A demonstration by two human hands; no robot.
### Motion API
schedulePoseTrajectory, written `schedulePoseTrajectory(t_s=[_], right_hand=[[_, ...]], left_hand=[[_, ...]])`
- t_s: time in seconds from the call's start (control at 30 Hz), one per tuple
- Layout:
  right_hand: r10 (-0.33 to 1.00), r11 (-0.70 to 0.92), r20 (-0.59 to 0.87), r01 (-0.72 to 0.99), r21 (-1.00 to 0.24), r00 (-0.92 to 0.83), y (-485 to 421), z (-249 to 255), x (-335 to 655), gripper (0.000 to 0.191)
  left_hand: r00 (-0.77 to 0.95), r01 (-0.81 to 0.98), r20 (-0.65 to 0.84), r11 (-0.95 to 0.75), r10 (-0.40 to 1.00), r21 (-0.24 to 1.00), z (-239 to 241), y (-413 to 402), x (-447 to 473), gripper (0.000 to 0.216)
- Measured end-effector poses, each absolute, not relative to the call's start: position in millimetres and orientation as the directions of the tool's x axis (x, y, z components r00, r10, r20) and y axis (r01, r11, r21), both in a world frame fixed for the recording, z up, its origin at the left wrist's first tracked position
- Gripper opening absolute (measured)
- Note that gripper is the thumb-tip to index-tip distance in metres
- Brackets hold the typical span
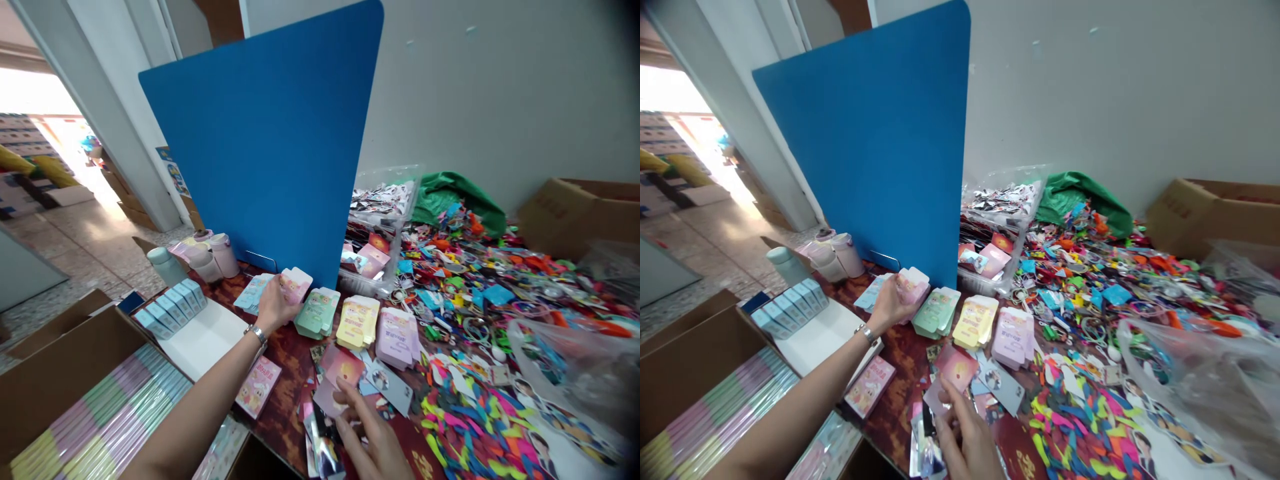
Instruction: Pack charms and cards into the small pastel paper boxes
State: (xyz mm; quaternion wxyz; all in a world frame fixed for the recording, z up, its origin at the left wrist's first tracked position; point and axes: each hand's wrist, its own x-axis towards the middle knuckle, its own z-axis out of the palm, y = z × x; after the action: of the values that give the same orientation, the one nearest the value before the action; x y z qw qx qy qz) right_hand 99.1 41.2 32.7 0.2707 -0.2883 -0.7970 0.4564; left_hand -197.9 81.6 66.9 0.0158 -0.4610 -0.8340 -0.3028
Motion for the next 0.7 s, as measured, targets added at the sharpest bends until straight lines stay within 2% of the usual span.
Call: schedulePoseTrajectory(t_s=[0.1,0.2,0.3,0.37,0.43,0.5,0.63,0.7], right_hand=[[0.704,0.536,0.293,0.213,-0.817,-0.647,54.5,52.8,90.0,0.043],[0.671,0.704,0.508,0.25,-0.665,-0.54,69.9,72.1,75.9,0.047],[0.612,0.79,0.638,0.329,-0.517,-0.467,79.6,80.9,66.2,0.042],[0.603,0.797,0.636,0.327,-0.508,-0.482,80.4,82.1,66.7,0.035],[0.607,0.785,0.604,0.271,-0.557,-0.518,77.9,83.1,72.1,0.031],[0.643,0.723,0.535,0.206,-0.659,-0.547,75.1,85.6,79.0,0.029],[0.832,0.403,0.315,0.109,-0.909,-0.457,76.8,92.3,86.4,0.035],[0.877,0.23,0.186,0.045,-0.972,-0.444,81.4,94.2,86.7,0.035]], left_hand=[[-0.531,0.783,0.351,0.289,0.771,0.551,71.9,66.6,-164.2,0.065],[-0.492,0.778,0.383,0.198,0.782,0.596,73.3,49.6,-120.8,0.052],[-0.423,0.762,0.424,0.062,0.801,0.644,72.8,33.4,-85.5,0.063],[-0.362,0.762,0.449,-0.018,0.817,0.647,71.8,25.7,-73.4,0.072],[-0.286,0.786,0.479,-0.083,0.83,0.612,70.5,21.6,-69.8,0.073],[-0.191,0.824,0.524,-0.154,0.83,0.545,69.2,20.4,-70.5,0.068],[-0.041,0.893,0.538,-0.211,0.842,0.398,68.0,19.7,-70.5,0.052],[-0.013,0.908,0.525,-0.21,0.851,0.362,67.5,18.2,-68.4,0.052]])
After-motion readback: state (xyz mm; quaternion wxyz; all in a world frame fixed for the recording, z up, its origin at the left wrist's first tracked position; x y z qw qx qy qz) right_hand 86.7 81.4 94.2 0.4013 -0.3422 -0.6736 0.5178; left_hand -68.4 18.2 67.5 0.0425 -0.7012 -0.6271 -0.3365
